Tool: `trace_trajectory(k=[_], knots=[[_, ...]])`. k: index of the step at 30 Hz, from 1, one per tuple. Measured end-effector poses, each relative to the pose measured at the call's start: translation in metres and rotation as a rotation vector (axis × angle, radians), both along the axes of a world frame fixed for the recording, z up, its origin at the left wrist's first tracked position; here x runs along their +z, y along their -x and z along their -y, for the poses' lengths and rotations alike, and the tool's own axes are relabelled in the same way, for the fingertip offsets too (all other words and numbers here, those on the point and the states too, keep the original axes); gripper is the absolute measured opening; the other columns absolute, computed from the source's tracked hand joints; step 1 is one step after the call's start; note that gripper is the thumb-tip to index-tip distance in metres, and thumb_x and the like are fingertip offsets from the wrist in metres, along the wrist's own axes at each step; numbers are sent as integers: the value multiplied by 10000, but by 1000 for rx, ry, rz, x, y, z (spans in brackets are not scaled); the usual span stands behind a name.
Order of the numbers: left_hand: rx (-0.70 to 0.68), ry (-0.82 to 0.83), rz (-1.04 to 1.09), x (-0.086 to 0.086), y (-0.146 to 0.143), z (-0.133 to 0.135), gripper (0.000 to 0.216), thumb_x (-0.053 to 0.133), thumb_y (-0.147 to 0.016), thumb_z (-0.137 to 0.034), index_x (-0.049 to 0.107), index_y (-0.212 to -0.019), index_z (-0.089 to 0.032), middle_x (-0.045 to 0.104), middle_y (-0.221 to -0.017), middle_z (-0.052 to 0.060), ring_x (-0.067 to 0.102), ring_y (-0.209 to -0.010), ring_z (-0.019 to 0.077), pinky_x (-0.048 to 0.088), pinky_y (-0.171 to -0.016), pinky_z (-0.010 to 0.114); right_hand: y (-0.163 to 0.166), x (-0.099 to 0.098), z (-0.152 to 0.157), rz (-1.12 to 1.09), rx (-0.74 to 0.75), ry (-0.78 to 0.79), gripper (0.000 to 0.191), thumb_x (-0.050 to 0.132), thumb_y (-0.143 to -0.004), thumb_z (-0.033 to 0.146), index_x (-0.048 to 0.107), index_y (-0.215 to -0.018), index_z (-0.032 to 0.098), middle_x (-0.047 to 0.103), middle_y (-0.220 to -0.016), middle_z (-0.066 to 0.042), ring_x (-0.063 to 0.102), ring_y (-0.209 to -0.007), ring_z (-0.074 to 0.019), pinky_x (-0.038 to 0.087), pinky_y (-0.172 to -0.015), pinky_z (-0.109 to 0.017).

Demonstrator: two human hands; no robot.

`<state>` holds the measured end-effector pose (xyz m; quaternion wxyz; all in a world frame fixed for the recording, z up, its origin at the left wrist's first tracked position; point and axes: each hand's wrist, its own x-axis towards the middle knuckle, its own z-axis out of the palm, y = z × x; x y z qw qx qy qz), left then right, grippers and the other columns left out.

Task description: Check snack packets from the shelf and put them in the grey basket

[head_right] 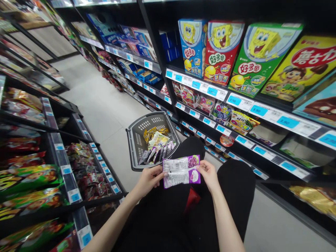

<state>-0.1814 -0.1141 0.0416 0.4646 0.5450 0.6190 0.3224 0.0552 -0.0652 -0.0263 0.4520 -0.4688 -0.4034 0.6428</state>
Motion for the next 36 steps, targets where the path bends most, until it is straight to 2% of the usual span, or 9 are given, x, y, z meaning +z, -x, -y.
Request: trace_trajectory(k=[3,6,10,14,18,21,28,32,36], knots=[[35,-81,-3,8,-4,2,196,571,-766,-322,611,-642,-176,561,-412,-37,506,-331,97,373,-368,183,0,8,4,142,-119,-206,145,656,-689,337,623,-688,196,576,-715,-21,529,-675,-163,431,-646,-304],[86,-336,-104,13,-5,2,106,590,-747,-242,679,-723,-189,684,-583,11,627,-522,132,474,-528,203,0,17,12,354,-314,-443,68,629,-709,264,675,-724,216,559,-807,-38,524,-788,-189,421,-723,-331],[59,-463,-150,13,2,3,165,561,-749,-225,702,-824,-184,721,-779,51,655,-667,155,487,-577,209,-3,18,18,324,-226,-458,175,567,-735,185,689,-849,236,603,-809,-34,561,-784,-193,437,-703,-320],[126,-350,-71,10,3,3,203,546,-760,-295,704,-785,-170,711,-732,57,635,-637,163,491,-594,243,-5,12,16,157,-96,-331,198,530,-786,296,693,-859,211,650,-910,-70,586,-872,-232,451,-759,-349],[265,-138,115,7,-9,1,170,694,-642,-278,667,-758,-157,686,-690,34,625,-639,161,490,-597,246,-2,5,12,58,-152,-146,155,635,-716,339,666,-754,192,663,-758,-50,603,-710,-198,475,-649,-313],[267,-58,272,4,-16,-2,303,723,-615,-253,607,-875,-152,640,-619,-5,593,-578,122,459,-563,215,2,3,10,-45,-210,-53,219,746,-610,279,606,-764,209,614,-642,18,576,-601,-140,463,-584,-259],[306,2,481,-12,-12,-10,705,729,-601,-210,399,-1221,-155,579,-527,-66,531,-483,85,422,-532,200,4,6,7,-67,-235,-6,351,756,-606,271,616,-919,195,608,-619,32,582,-606,-121,477,-633,-255],[376,97,521,-23,-10,-12,411,747,-561,-258,614,-919,-106,593,-526,-34,532,-483,89,434,-535,213,7,6,7,-31,-227,-8,331,751,-608,297,622,-891,184,640,-642,9,604,-617,-142,497,-635,-281],[377,148,466,-19,-3,-13,246,738,-573,-285,643,-714,-108,644,-596,15,570,-534,116,457,-564,235,4,7,8,66,-141,-48,410,723,-641,327,598,-1004,182,659,-656,-7,616,-633,-165,505,-656,-316]])
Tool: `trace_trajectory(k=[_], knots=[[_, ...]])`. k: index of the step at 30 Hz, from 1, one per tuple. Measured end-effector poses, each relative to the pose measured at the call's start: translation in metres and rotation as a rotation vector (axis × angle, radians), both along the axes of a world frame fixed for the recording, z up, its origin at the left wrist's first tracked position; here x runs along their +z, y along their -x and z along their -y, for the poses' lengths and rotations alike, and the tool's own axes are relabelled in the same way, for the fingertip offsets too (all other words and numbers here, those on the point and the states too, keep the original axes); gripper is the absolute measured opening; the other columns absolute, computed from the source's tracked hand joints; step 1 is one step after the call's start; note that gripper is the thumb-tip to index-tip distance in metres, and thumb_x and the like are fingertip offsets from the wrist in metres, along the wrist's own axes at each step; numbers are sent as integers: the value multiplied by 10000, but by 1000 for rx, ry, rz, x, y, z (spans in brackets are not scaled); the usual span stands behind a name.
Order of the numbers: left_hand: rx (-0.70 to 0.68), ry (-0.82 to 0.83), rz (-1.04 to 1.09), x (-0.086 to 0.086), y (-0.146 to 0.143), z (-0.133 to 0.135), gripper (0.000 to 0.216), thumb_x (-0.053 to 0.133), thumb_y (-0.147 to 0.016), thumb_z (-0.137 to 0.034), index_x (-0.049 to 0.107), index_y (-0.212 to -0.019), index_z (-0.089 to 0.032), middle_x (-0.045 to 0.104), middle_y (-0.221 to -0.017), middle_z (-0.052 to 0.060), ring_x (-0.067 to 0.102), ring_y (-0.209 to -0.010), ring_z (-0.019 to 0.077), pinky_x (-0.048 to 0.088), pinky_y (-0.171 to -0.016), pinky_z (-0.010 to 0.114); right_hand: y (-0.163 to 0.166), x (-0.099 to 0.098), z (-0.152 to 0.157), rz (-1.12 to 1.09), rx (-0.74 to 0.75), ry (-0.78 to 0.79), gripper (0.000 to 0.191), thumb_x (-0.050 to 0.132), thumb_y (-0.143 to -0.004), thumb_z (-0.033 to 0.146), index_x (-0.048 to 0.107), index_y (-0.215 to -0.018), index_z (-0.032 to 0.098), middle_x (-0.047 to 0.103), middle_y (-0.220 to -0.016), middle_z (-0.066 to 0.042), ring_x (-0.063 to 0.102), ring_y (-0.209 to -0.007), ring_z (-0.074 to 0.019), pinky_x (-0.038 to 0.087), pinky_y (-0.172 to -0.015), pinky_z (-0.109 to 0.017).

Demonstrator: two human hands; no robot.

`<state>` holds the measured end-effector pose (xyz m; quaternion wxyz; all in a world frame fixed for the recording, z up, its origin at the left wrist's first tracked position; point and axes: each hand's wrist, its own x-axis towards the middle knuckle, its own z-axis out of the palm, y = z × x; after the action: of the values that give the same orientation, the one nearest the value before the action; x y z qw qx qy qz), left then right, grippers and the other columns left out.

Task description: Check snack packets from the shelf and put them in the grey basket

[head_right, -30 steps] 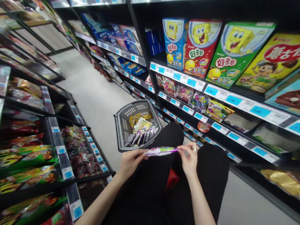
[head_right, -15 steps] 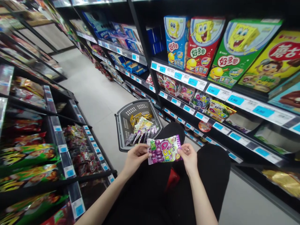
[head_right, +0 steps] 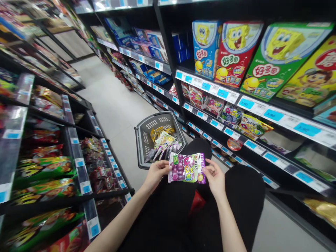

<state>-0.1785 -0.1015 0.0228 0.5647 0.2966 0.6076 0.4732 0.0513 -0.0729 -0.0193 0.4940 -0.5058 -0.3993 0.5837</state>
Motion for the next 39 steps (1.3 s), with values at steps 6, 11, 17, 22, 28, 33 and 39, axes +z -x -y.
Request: trace_trajectory(k=[6,11,17,22,28,33,39], knots=[[242,-183,-433,11,79,-17,273,695,-596,-328,654,-771,-123,643,-600,12,563,-530,126,450,-545,236,-17,-6,-2,48,-93,19,314,672,-687,384,633,-908,164,676,-666,-34,622,-612,-161,502,-653,-319],[220,-145,-1048,-8,168,-46,212,563,-709,-267,643,-836,-116,672,-710,45,603,-664,155,448,-656,246,-19,-10,-5,73,-177,46,306,695,-645,392,645,-832,155,649,-611,-21,591,-547,-142,496,-566,-288],[-17,62,-1283,-41,209,-66,153,459,-744,-132,597,-682,-108,599,-581,13,574,-660,144,383,-644,217,-11,-14,-7,86,-106,72,330,726,-573,419,652,-756,154,650,-563,-31,586,-500,-147,492,-503,-277],[-148,211,-1308,-70,203,-65,206,436,-733,-108,535,-557,-151,560,-532,36,581,-658,194,366,-591,240,-8,-25,-9,148,-97,45,309,688,-617,439,651,-745,160,647,-565,-32,597,-509,-164,498,-510,-299],[-265,330,-1303,-95,186,-81,118,473,-689,-130,567,-618,-121,610,-600,110,594,-706,267,372,-595,279,-11,-16,-22,227,-140,5,266,637,-675,410,624,-778,165,638,-577,-16,588,-506,-154,489,-525,-289],[-440,388,-1360,-124,187,-90,222,456,-745,-233,605,-848,-104,657,-778,141,612,-777,274,393,-603,265,-75,11,-60,488,-422,-166,273,562,-732,393,600,-873,163,649,-702,-38,598,-601,-167,486,-623,-312],[-360,319,-1461,-139,182,-83,428,525,-722,-352,509,-1081,-119,636,-1014,125,590,-928,288,447,-749,322,-189,66,-137,1027,-706,-216,235,527,-743,271,623,-857,89,621,-850,-197,563,-919,-337,357,-835,-477]])
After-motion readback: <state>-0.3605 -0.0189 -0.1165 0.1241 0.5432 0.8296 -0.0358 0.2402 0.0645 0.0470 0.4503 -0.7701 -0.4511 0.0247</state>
